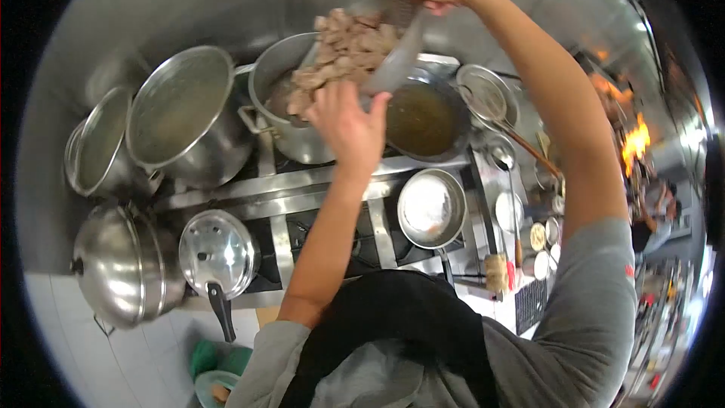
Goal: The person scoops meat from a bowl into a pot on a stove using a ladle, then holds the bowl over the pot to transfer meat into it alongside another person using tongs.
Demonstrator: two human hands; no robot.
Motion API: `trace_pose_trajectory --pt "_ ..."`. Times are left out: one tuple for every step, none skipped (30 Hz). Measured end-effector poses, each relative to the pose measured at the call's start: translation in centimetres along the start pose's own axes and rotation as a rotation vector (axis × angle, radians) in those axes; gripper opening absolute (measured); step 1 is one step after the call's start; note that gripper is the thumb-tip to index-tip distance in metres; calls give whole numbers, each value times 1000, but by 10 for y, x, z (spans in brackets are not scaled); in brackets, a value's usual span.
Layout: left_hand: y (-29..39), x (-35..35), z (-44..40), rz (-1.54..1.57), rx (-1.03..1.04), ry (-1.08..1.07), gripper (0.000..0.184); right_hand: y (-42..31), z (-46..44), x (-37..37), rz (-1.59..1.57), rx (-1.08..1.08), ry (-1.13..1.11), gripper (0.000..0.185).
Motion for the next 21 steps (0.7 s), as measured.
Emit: trace_pose_trajectory --pt "1 3 1 34 0 14 42 15 -19 0 -26 22 13 22" --pt "-1 3 1 54 -1 34 42 9 -40 2 572 -334 -32 18" --pt "-4 3 2 69 -6 55 42 7 -47 14 1170 -695 -89 13" --pt "-5 3 3 57 -22 44 42 -1 -33 11 729 -517 -48 16" --pt "-6 4 3 47 -39 36 42 -1 -16 7 292 -333 -5 24" --pt "-6 6 3 39 -57 26 42 -1 8 2 -140 -140 40 34" --pt "-8 7 3 77 -100 14 42 -3 24 -2 -218 -140 36 27" --pt "-6 6 3 86 -99 26 42 -3 39 -6 -298 -139 33 27" --pt "-4 4 2 96 -99 35 42 -1 56 -9 -380 -134 32 34" --pt "-4 3 2 108 -100 41 42 3 84 -15 -344 -182 104 43" --pt "-6 4 3 81 -108 55 42 10 119 -21 -302 -224 176 57" --pt "-1 2 1 24 -100 89 41 23 149 -25 -257 -265 243 72" --pt "-6 5 1 76 -115 66 41 55 168 -16 -320 -271 322 45" --pt "-9 8 2 127 -130 45 40 93 187 -2 -381 -280 403 27" --pt "3 2 -1 61 -131 41 36 127 212 9 -275 -168 286 32" --pt "8 1 -4 77 -159 26 35 184 231 34 -405 -26 288 27" --pt "10 -1 -5 89 -187 13 34 247 252 62 -333 189 259 28" --pt "11 0 -4 99 -215 -1 33 317 273 92 -60 98 357 29" --pt "7 3 -3 78 -249 -47 31 402 295 134 196 280 269 32" --pt "11 4 -2 75 -258 -64 32 465 329 174 297 329 359 26" --pt "16 5 -2 75 -268 -80 32 522 363 208 343 556 296 23"
Point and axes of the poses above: each hand's wrist, its own z-axis away from the middle knuckle, its own x-axis out of the palm, y = z × x, the point moved 5 cm from there along -z, towards the middle knuckle, and after that the axes turned 1 degree about -x, right-handed, at the moved point
